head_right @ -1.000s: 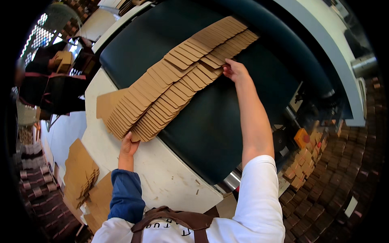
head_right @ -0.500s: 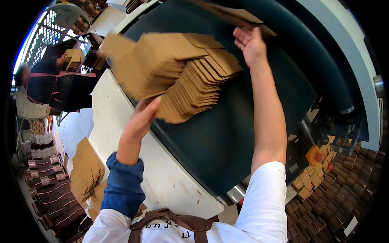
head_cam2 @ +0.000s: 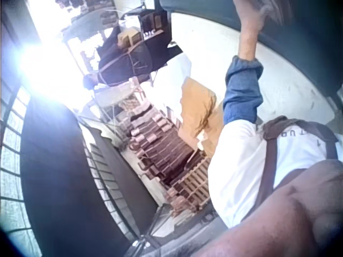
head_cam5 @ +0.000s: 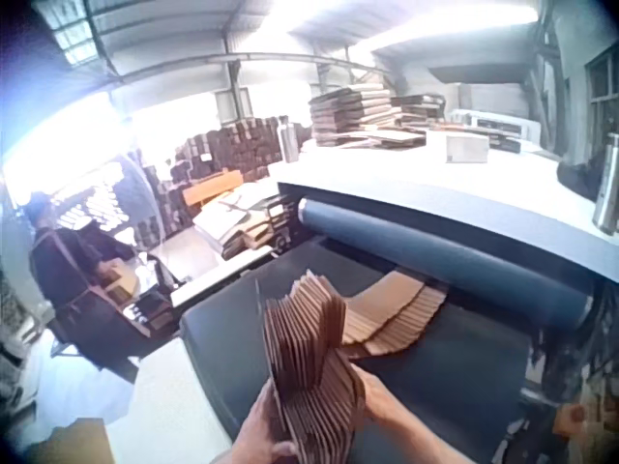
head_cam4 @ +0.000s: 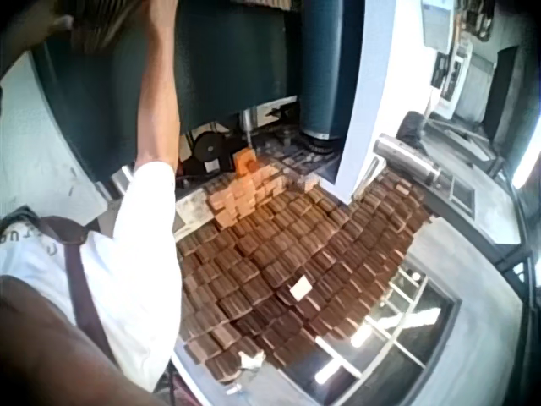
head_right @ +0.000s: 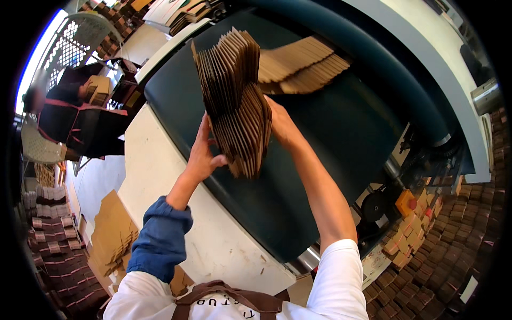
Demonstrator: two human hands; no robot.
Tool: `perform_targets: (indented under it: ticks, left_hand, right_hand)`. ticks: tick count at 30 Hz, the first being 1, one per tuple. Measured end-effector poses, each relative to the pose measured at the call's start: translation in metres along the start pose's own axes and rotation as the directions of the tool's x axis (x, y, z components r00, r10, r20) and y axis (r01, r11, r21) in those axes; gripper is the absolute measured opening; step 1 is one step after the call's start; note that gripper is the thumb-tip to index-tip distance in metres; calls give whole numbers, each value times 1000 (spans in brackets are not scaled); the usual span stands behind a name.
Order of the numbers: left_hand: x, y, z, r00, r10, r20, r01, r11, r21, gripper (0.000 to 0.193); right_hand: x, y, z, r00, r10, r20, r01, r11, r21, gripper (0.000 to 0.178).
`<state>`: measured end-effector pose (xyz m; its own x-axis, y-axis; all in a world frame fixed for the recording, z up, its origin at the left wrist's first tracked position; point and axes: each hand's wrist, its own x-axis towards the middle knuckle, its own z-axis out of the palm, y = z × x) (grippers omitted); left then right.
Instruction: The person repeatedly picks up stacks of flat cardboard pieces from a conveyor belt and places them onto a table. The person aligns the stacks and occasionally adjusts them. A coworker is visible in the background performing similar tasks.
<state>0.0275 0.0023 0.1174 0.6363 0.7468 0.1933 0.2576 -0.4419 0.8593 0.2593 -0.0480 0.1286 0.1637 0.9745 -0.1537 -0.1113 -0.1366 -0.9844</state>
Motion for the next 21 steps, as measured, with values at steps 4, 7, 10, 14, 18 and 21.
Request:
perform_targets:
  ticks: [4, 7, 10, 14, 18, 21]
  left_hand:
    - [-78, 68, -56, 989, -135, 67, 142, 981, -128, 134]
    - [-159, 105, -97, 962, -233, 142, 260, 940, -222, 125]
    - [-238, 134, -133, 919, -297, 258, 371, 871, -321, 121]
    - [-350, 121, -132, 793, -461, 399, 598, 713, -366, 97]
    - [-409, 80, -103, 678, -562, 474, 724, 622, -298, 89]
    - [-422, 78, -112, 717, -531, 452, 674, 693, -255, 92]
  right_hand:
    - [-69, -26, 53, 997, 44, 57, -36, 989, -146, 60]
    - [-135, -48, 103, 996, 67, 59, -42, 935, -353, 60]
    - [-206, -72, 153, 979, 158, 130, -90, 904, -419, 64]
    - [-287, -25, 198, 969, 214, 122, -123, 850, -513, 73]
    - [-340, 55, 227, 786, 618, -9, -588, 743, -320, 73]
    - [-364, 49, 237, 837, 541, 81, -499, 816, -293, 81]
